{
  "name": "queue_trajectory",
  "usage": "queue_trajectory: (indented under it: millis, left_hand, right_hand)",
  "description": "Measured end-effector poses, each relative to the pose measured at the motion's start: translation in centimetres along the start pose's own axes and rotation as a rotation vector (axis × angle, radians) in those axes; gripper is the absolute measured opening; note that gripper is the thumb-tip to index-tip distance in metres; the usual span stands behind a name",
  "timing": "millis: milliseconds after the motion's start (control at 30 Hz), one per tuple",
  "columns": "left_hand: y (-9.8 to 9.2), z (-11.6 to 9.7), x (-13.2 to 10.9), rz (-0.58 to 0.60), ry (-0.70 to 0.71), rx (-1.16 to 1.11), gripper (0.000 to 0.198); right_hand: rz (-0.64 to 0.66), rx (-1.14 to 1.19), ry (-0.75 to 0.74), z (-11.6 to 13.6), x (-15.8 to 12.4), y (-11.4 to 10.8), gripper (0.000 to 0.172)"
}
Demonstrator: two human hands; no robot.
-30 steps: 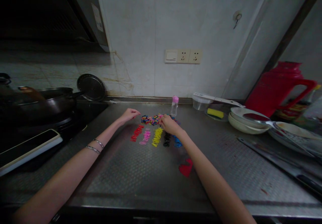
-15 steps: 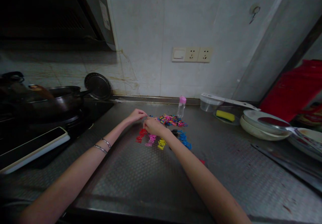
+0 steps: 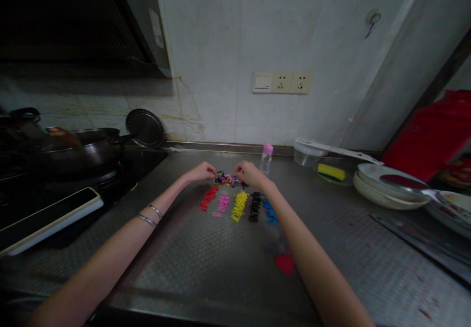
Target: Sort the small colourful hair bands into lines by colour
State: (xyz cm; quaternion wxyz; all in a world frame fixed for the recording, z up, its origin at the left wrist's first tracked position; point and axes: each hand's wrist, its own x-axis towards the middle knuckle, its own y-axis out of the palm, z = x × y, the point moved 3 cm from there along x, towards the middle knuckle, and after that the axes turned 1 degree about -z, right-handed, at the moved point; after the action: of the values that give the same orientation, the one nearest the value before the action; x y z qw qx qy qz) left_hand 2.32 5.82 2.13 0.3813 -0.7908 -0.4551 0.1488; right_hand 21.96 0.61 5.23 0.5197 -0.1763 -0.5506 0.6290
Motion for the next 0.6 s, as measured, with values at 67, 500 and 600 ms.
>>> queue_trajectory:
  millis: [67, 500, 600]
  left_hand:
    - [0.2, -0.4, -0.1, 0.045, 0.010, 0.058, 0.025]
    - [0.5, -0.5, -0.3, 0.104, 0.004, 0.215, 0.016]
    - [0.4, -0.1, -0.2, 0.120, 0.004, 0.192, 0.015]
  right_hand:
    - [0.023, -0.026, 0.052, -1.6, -0.3, -0.8, 0.015]
    - [0.263, 0.002, 0.182, -7.2, -1.8, 0.8, 0.020]
    - [0.247, 0.001, 0.184, -7.6, -1.8, 0.9, 0.020]
